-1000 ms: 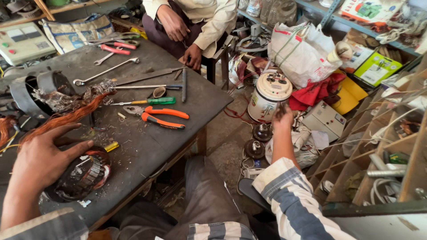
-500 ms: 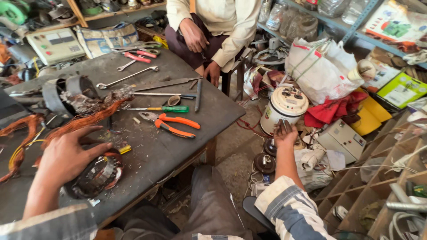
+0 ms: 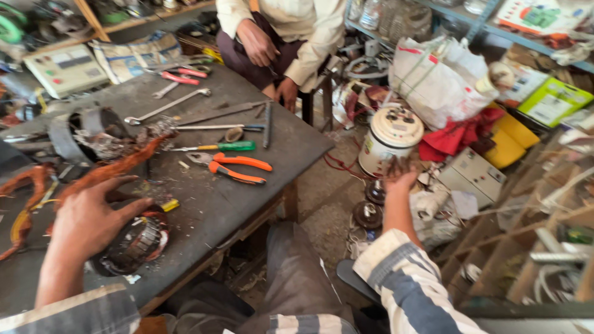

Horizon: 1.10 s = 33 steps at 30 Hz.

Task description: The person removes copper windings from a motor stator by hand and with tools. They use a screwdriver to pry and loosen the coils, then use pliers to pull and cut the wires, placing the removed copper on the workbench.

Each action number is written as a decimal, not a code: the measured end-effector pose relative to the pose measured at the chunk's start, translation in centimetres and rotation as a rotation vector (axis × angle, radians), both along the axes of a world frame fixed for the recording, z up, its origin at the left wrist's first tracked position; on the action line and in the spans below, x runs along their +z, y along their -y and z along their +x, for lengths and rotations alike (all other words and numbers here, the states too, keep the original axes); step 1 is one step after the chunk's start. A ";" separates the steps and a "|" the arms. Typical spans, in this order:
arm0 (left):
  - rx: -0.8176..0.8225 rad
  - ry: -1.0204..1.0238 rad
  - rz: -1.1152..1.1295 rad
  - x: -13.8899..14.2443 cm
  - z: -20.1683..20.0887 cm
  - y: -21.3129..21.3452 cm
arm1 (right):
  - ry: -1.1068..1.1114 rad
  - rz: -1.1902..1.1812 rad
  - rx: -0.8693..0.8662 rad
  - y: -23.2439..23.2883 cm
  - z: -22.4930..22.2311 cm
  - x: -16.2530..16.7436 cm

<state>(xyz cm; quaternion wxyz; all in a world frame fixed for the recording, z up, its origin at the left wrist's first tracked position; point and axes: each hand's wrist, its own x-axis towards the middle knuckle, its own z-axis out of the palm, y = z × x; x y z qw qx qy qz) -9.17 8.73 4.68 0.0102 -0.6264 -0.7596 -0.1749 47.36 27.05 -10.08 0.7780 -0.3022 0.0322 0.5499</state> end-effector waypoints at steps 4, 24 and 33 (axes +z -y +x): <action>0.030 0.041 -0.066 -0.1 0.1 -0.2 | -0.034 -0.143 -0.021 1.5 -0.2 -0.8; 0.025 0.055 -0.084 -0.1 0.1 -0.2 | 0.047 -0.034 0.099 1.0 -0.9 -0.4; 0.031 0.097 -0.104 0.1 0.2 -0.3 | 0.015 0.021 0.072 0.9 -1.0 -0.3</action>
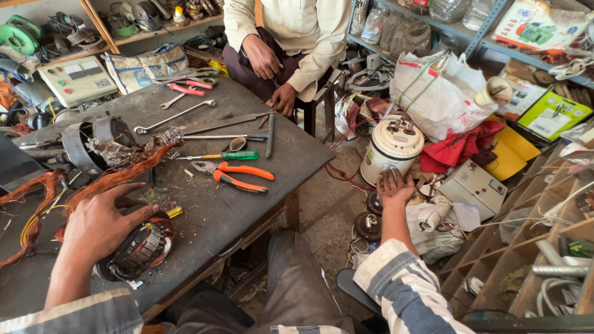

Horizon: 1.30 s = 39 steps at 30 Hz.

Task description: The person removes copper windings from a motor stator by hand and with tools. They use a screwdriver to pry and loosen the coils, then use pliers to pull and cut the wires, placing the removed copper on the workbench.

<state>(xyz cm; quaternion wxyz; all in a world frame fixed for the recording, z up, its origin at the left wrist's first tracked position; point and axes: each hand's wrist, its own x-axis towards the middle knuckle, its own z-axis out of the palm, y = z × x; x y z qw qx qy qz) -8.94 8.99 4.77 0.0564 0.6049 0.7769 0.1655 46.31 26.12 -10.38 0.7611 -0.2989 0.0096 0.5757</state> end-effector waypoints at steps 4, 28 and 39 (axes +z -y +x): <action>-0.008 -0.023 0.016 0.0 -0.1 0.0 | -0.022 -0.009 -0.010 -0.1 0.1 -0.1; -0.026 -0.022 0.067 0.3 0.4 0.0 | -0.300 0.698 0.225 -1.9 -0.2 3.1; -0.069 0.039 0.255 0.7 1.6 2.0 | 0.866 0.631 0.627 -0.3 -7.4 10.7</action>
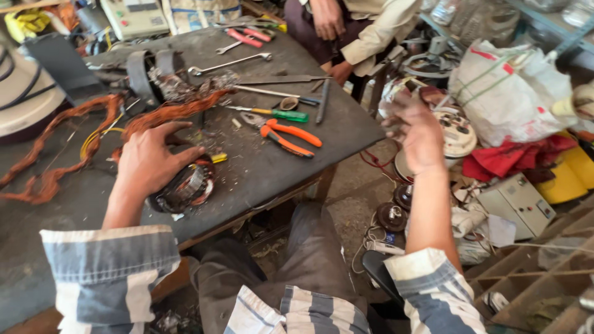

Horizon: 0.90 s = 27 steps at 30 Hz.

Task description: The person removes copper windings from a motor stator by hand and with tools. They use a screwdriver to pry and loosen the coils, then use pliers to pull and cut the wires, placing the removed copper on the workbench.

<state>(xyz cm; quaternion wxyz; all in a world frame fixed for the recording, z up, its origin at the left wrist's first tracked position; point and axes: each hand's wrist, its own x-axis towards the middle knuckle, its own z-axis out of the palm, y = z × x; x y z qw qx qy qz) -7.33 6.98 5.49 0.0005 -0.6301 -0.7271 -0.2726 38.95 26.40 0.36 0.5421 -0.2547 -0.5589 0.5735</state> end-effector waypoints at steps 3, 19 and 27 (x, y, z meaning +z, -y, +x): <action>0.044 0.046 -0.004 0.1 0.2 0.7 | 0.335 0.211 -0.006 2.9 -6.1 0.3; 0.029 0.148 0.216 -0.4 0.8 3.9 | 0.949 1.033 0.003 8.3 -29.1 -3.2; -0.010 0.358 0.229 -0.3 0.3 4.8 | 0.685 0.744 -0.087 10.0 -25.5 -4.0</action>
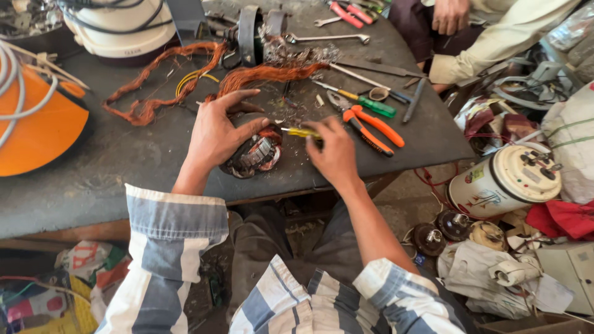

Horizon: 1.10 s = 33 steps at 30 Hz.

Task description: The person removes copper windings from a motor stator by hand and with tools. They use a screwdriver to pry and loosen the coils, then use pliers to pull and cut the wires, placing the removed copper on the workbench.

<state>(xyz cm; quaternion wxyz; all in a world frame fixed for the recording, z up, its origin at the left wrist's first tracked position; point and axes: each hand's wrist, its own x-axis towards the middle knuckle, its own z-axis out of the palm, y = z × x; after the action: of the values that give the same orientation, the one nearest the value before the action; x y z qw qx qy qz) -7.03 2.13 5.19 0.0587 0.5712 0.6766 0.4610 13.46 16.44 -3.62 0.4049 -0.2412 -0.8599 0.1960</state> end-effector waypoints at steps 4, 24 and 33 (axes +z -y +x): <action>-0.041 0.120 0.004 -0.6 -0.7 0.4 | -0.140 0.000 -0.046 1.1 1.3 0.4; 0.061 -0.045 0.136 -1.9 -2.6 4.3 | -0.002 0.022 0.016 1.5 0.8 0.2; 0.292 -0.193 0.320 -3.4 1.8 6.7 | 0.053 0.108 -0.037 1.7 0.4 0.0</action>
<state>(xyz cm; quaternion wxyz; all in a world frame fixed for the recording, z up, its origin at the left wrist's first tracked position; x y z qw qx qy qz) -5.21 -4.52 1.82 -0.1647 0.5107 0.6729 0.5092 13.84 14.74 -3.65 0.3981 -0.2397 -0.8751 0.1352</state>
